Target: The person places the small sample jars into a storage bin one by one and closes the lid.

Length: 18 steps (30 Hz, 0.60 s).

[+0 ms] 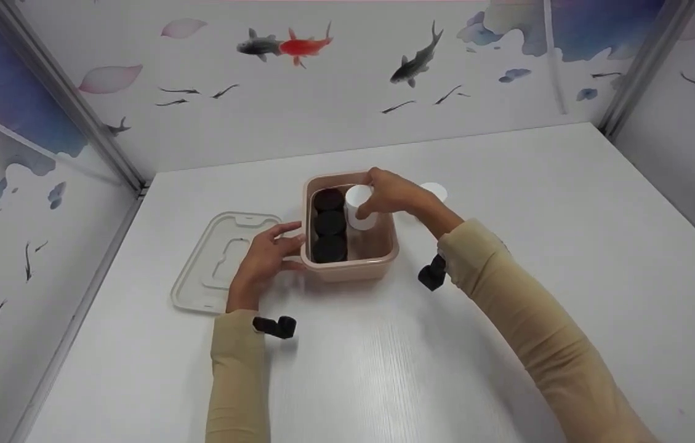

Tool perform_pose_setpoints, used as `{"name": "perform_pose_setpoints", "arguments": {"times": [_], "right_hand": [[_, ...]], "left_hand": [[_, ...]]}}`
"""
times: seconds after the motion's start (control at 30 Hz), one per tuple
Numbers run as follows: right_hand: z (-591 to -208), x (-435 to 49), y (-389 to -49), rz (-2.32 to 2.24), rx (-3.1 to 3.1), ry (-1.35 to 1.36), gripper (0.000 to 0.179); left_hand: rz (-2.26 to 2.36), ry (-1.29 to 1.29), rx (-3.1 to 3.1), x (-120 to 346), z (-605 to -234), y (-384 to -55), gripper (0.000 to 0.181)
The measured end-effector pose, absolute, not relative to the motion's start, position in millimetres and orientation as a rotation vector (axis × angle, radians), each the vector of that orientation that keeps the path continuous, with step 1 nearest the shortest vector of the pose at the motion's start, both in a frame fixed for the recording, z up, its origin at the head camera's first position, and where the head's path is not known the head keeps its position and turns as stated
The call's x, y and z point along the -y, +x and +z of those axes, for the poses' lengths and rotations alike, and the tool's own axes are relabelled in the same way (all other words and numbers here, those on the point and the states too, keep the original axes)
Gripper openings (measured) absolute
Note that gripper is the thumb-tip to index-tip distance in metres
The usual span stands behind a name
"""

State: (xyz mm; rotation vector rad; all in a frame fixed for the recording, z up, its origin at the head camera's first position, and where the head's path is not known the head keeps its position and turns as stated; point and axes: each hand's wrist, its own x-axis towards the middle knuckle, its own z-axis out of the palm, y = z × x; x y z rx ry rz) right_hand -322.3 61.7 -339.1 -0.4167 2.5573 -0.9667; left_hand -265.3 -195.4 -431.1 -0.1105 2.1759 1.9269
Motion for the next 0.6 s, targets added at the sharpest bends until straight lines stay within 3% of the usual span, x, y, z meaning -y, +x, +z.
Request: {"name": "perform_pose_setpoints", "arguments": {"times": [0.13, 0.3, 0.6], "right_hand": [[-342, -56, -322, -0.936, -2.559, -0.538, 0.069], [-346, -49, -322, -0.931, -2.563, -0.629, 0.078], [-350, -45, -325, -0.806, -2.642, -0.590, 0.081]], "left_hand": [[1.918, -0.108, -2.180, 196, -432, -266, 0.046], [1.905, -0.099, -2.196, 197, -433, -267, 0.046], [1.924, -0.109, -2.185, 196, -432, -266, 0.046]]}}
